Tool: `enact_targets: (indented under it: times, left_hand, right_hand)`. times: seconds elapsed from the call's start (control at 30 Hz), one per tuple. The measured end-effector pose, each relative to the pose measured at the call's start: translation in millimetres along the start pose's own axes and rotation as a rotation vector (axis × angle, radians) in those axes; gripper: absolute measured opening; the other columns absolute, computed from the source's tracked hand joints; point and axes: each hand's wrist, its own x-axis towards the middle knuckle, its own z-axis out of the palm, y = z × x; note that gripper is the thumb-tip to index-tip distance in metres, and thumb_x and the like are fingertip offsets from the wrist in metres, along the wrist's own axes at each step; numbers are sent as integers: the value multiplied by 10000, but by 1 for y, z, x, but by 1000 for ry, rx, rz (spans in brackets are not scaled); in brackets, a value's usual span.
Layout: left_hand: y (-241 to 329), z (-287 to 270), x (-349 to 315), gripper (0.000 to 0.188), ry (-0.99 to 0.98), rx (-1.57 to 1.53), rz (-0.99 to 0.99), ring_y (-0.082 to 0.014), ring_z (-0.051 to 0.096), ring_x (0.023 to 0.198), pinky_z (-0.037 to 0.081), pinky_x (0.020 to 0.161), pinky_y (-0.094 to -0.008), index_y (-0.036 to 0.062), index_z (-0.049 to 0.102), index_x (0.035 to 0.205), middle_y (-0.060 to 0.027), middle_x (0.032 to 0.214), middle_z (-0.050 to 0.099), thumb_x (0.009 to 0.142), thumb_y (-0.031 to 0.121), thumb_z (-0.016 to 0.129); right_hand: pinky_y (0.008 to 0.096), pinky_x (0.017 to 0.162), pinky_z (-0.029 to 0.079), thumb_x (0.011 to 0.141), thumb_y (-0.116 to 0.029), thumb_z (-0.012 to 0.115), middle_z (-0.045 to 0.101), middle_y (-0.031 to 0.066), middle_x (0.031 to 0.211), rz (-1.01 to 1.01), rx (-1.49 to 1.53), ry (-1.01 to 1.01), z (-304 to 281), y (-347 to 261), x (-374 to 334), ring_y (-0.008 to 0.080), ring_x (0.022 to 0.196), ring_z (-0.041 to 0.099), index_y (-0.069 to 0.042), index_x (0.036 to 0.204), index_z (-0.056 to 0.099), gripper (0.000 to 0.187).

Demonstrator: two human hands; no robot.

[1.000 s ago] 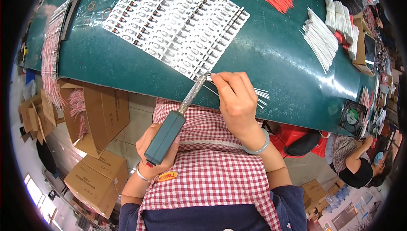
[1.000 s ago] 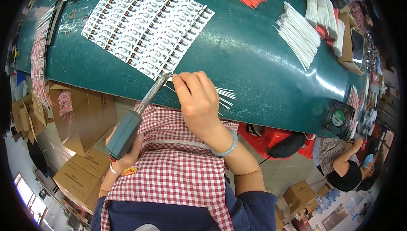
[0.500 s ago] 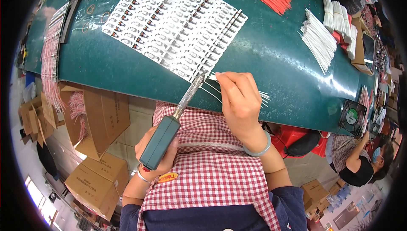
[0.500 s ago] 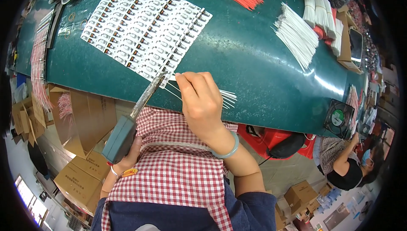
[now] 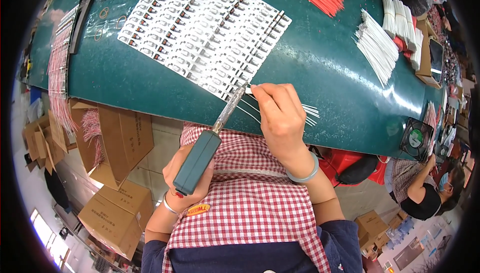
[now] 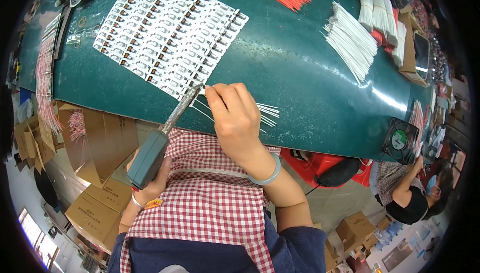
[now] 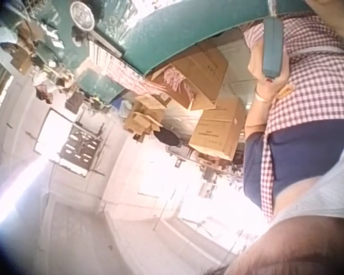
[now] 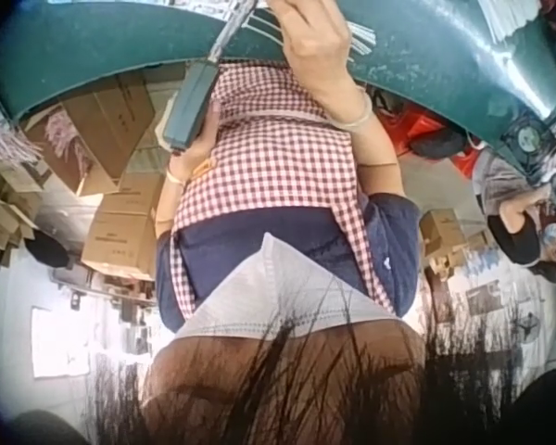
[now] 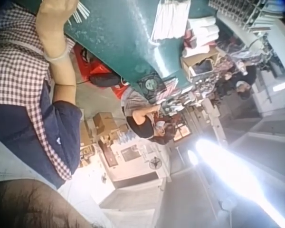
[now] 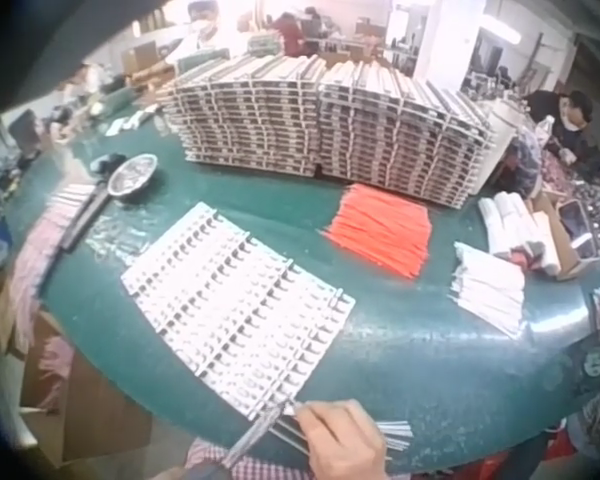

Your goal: The person positions wires onto a circuit panel and solders them using a handheld soldering tool. They then move the finished panel onto a stack, place a new panel onto the table, and solder wires onto it.

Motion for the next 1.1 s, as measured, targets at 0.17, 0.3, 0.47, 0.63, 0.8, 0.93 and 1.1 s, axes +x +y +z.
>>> enact_targets:
  times: [0.17,0.3,0.47,0.63,0.8,0.93,1.1]
  left_hand:
    - [4,-2,4,184,-7,-14,-3,-271,685,718,557,639,-310,-53,687,902,-155,862,657,729,-28,744]
    - [-1,-3,-1,188,27,44,84,-274,696,715,565,630,-316,-59,692,910,-164,850,668,739,-12,754]
    - [-13,-1,-17,226,42,33,17,-298,725,763,584,659,-327,-66,705,955,-195,902,700,752,17,758]
    - [-14,1,-18,248,30,59,-14,-306,731,780,590,679,-330,-66,708,976,-204,933,711,758,41,763]
    - [-7,2,-4,247,57,54,60,-300,732,813,592,696,-330,-61,708,981,-206,990,703,755,25,755]
    - [-5,3,2,237,39,6,52,-298,730,826,591,705,-331,-60,707,973,-200,997,697,751,11,751]
    - [-1,5,11,211,4,6,46,-292,715,788,581,688,-328,-60,698,940,-178,927,682,738,-19,745]
  right_hand:
    - [330,634,512,664,18,670,647,105,930,2,-18,-2,0,-1,0,238,793,599,50,972,682,310]
    - [327,634,512,666,19,673,647,101,921,4,-20,1,0,0,1,236,789,600,48,966,686,302]
    - [328,636,514,666,26,673,647,101,913,5,-30,-2,1,0,0,237,783,601,47,960,686,295]
    - [336,635,516,693,64,668,645,103,913,52,28,56,-4,0,5,245,772,601,39,982,687,290]
    - [336,624,511,699,73,668,645,106,913,41,31,36,-3,8,7,245,764,600,39,992,685,296]
    - [331,619,509,690,72,665,647,105,912,29,13,20,-3,10,8,241,759,599,39,988,685,301]
    - [325,624,513,687,45,669,648,98,910,15,-16,-1,-3,10,9,233,771,600,40,976,683,289]
